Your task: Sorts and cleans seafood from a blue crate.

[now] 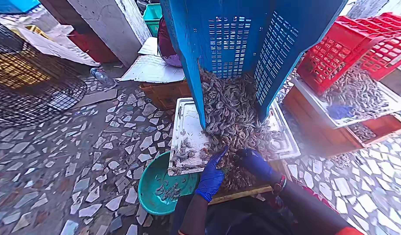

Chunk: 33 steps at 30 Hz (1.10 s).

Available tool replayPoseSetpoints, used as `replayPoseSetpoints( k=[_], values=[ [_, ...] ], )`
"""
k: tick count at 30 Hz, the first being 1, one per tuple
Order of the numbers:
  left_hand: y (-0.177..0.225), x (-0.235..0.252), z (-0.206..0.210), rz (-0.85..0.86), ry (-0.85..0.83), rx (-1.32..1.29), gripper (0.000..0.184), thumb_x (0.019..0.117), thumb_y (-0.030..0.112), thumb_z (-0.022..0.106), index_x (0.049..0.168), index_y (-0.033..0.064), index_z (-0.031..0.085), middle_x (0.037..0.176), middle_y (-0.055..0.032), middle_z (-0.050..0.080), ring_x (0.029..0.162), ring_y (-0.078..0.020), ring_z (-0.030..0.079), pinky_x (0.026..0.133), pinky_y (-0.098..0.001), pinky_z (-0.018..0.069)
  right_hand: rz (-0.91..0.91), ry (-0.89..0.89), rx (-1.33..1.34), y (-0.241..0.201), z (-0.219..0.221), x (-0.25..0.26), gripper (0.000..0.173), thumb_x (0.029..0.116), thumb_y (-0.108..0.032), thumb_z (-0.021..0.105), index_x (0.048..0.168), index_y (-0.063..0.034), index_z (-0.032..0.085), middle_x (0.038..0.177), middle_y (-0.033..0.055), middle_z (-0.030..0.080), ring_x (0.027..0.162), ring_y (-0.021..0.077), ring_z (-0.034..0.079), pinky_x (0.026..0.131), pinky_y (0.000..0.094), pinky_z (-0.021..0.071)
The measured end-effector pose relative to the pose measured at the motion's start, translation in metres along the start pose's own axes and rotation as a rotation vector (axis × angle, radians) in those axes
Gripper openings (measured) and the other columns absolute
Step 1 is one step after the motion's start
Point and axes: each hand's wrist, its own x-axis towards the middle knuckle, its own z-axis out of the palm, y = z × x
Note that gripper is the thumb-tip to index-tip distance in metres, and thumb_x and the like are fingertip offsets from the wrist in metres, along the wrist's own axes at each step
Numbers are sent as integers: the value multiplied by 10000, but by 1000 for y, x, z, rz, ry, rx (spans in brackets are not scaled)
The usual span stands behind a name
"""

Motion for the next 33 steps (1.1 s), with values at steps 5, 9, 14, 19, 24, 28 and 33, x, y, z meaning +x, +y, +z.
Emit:
replayPoseSetpoints(
  k=[5,9,14,19,24,28,33],
  values=[
    [9,6,19,38,82,514,690,841,-45,586,1358,404,669,1260,-28,726,1206,-238,656,1093,-525,427,32,-96,-436,-22,0,-8,341,1037,-360,523,1266,-173,693,1205,92,716,1154,264,663,985,538,503],
    [2,8,27,273,169,944,589,808,2,685,1283,348,724,1082,-85,757,1028,-345,706,1131,-704,276,63,-169,-371,-23,-4,-5,323,1017,-309,572,1271,-154,697,1228,104,704,1159,260,654,1004,525,495],
    [-2,1,20,47,236,364,461,872,-94,531,1194,149,754,1197,-82,744,1186,-271,670,1099,-548,434,-53,-183,-485,-18,-2,-3,290,985,-276,604,1216,-140,716,1198,121,715,1150,301,658,972,570,497],
    [-7,0,-10,-185,208,333,555,955,-22,494,1345,328,677,1331,-11,693,1283,-250,612,1109,-557,418,-118,-137,-337,-2,4,-4,324,958,-232,653,1267,-158,713,1215,74,719,1140,219,667,1016,482,512],
    [-1,-10,-2,-100,-101,297,490,947,9,543,1377,215,652,1412,-98,613,1359,-272,532,1149,-506,402,-239,-105,-250,-3,10,-10,328,1021,-308,582,1192,-74,737,1138,111,732,1080,200,679,1003,423,514],
    [8,-7,-10,-205,-110,543,436,947,91,565,1356,212,656,1410,-118,607,1318,-331,559,1074,-581,434,-144,-148,194,-8,10,-22,280,1041,-197,537,1187,10,654,1008,59,693,882,96,666,826,302,574],
    [-15,-10,-17,-89,19,-3,360,962,28,579,1265,167,714,1363,-90,629,1317,-196,547,1132,-396,430,-238,-176,-430,-4,2,-19,407,981,-304,641,1363,-165,642,1361,82,641,1245,225,607,1073,467,472]
  ],
)
